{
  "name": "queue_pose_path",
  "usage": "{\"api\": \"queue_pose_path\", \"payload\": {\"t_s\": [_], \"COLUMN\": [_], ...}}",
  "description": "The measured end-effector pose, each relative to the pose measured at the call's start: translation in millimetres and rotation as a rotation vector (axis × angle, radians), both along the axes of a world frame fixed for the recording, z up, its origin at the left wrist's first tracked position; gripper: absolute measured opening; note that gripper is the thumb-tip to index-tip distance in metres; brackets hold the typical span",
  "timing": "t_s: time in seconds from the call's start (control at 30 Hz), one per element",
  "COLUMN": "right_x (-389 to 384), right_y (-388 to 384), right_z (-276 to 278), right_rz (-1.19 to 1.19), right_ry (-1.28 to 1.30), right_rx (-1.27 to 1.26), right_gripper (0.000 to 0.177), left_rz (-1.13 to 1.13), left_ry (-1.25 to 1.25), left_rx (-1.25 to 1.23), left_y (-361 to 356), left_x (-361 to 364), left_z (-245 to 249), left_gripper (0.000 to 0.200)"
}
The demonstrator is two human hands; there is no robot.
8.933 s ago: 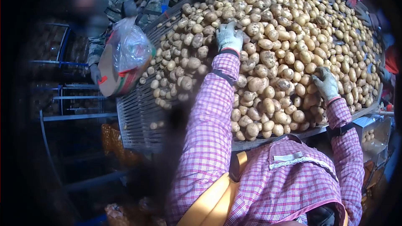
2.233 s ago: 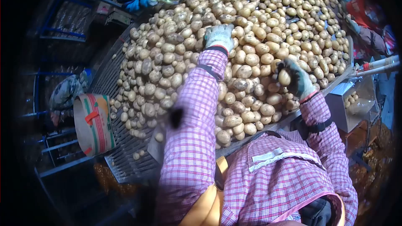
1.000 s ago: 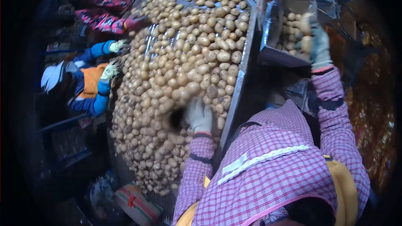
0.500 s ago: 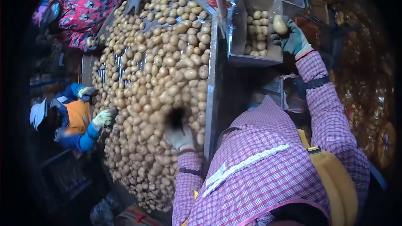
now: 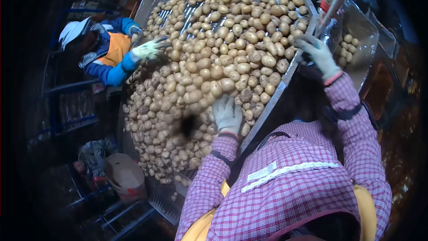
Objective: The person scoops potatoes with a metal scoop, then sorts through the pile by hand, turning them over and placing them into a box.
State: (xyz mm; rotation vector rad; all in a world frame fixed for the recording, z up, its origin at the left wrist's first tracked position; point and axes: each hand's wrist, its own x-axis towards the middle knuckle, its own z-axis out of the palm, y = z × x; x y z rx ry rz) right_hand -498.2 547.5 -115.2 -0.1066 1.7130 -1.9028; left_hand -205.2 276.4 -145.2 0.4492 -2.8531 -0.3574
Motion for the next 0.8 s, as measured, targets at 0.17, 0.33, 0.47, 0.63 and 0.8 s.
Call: {"api": "queue_pose_path", "payload": {"t_s": [0.17,0.33,0.47,0.63,0.8], "right_x": [-50.0,27.3,80.5,-5.1,-94.9], "right_y": [-122.5,-185.0,-172.0,-165.5,-239.3], "right_z": [-38.0,-6.2,11.8,-37.9,-17.7], "right_rz": [0.349,0.456,1.214,0.892,0.387], "right_ry": [0.561,0.398,0.366,0.319,0.883], "right_rx": [0.263,0.204,0.184,0.324,0.394], "right_gripper": [0.041,0.045,0.038,0.032,0.033], "left_rz": [0.111,0.379,0.514,0.361,0.163], "left_ry": [-0.019,-0.074,0.126,-0.203,-0.086], "left_rx": [0.057,0.211,0.587,0.550,0.583], "left_y": [0.9,-9.8,-24.0,-35.6,-36.1], "left_x": [-2.8,-28.8,-63.8,-137.6,-211.9], "left_z": [5.4,5.6,-2.0,3.2,-2.9], "left_gripper": [0.056,0.080,0.084,0.089,0.085]}}
